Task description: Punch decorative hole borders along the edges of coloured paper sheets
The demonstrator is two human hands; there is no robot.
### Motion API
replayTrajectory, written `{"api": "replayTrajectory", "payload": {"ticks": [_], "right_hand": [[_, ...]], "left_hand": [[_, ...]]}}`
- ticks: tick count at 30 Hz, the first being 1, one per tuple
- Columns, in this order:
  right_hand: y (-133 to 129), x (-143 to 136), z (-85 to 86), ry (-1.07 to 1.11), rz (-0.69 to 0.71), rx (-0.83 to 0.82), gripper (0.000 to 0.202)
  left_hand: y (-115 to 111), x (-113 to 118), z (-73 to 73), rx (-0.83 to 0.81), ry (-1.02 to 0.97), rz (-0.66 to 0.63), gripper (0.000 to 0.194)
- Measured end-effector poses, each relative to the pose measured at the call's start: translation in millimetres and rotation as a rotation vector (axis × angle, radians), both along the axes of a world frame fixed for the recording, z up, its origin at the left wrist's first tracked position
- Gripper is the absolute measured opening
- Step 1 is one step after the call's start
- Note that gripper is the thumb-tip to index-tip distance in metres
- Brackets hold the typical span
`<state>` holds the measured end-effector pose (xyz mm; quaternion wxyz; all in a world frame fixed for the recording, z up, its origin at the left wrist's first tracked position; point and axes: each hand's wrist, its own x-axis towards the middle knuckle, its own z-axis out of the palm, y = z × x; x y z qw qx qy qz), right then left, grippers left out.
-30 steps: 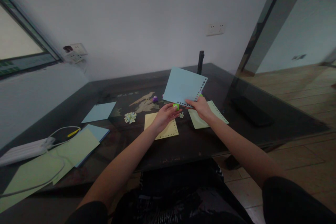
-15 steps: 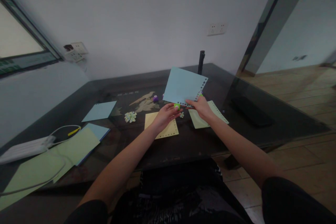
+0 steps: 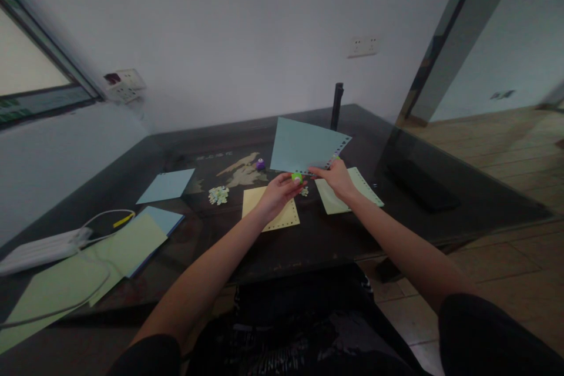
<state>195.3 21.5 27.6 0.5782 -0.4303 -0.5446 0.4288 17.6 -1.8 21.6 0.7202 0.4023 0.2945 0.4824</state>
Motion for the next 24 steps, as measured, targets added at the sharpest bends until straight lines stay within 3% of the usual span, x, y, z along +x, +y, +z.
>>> {"api": "replayTrajectory", "payload": {"ticks": [8, 24], "right_hand": [[1.6, 0.7, -1.8, -0.007, 0.069, -0.016, 0.036], [-1.4, 3.3, 2.3, -0.084, 0.060, -0.026, 0.026]], "left_hand": [[-0.4, -0.6, -0.5, -0.011, 0.021, 0.028, 0.022], [1.7, -1.7, -1.4, -0.035, -0.004, 0.086, 0.015]]}}
